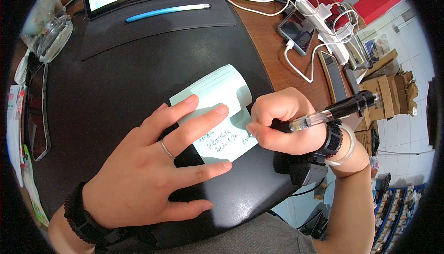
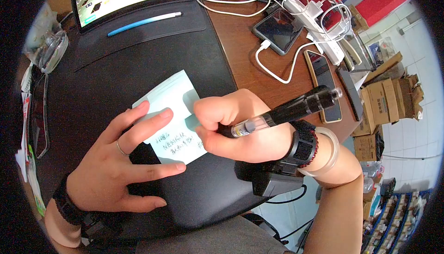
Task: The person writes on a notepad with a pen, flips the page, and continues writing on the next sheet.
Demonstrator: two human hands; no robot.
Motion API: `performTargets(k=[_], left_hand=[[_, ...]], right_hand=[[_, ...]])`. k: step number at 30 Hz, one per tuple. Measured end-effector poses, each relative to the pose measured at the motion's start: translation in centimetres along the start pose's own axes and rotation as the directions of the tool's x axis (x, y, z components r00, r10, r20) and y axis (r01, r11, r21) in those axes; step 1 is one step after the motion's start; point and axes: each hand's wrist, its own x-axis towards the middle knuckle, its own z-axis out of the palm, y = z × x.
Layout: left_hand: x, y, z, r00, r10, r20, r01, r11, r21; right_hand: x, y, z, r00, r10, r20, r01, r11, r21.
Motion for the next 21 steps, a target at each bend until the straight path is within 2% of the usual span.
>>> performTargets(k=[4,6,12,15,19,21], left_hand=[[-0.01,0.08,-0.01,1.0,-0.011,0.009,0.011,1.0,0.001],[0.0,0.12,-0.02,1.0,-0.012,0.008,0.012,1.0,-0.001],[-0.04,0.0,0.03,1.0,-0.006,0.002,0.006,1.0,-0.003],[-0.03,0.0,-0.01,1.0,-0.005,0.003,0.005,1.0,-0.008],[0.02,0.04,-0.01,1.0,-0.005,0.007,0.005,1.0,-0.008],[0.04,0.05,0.06,1.0,-0.004,0.007,0.004,1.0,0.0]], right_hand=[[-0.07,0.18,0.02,1.0,-0.029,0.004,0.029,1.0,0.007],[0.01,0.0,0.22,0.997,0.019,-0.073,-0.018,1.0,0.023],[-0.08,0.21,-0.06,1.0,-0.021,-0.006,0.021,1.0,0.001],[-0.14,0.0,-0.1,0.998,0.017,-0.064,-0.017,1.0,0.0],[-0.23,0.03,-0.24,0.996,0.06,-0.063,-0.058,0.998,0.037],[-0.14,0.04,-0.3,0.999,0.022,-0.024,-0.022,1.0,-0.019]])
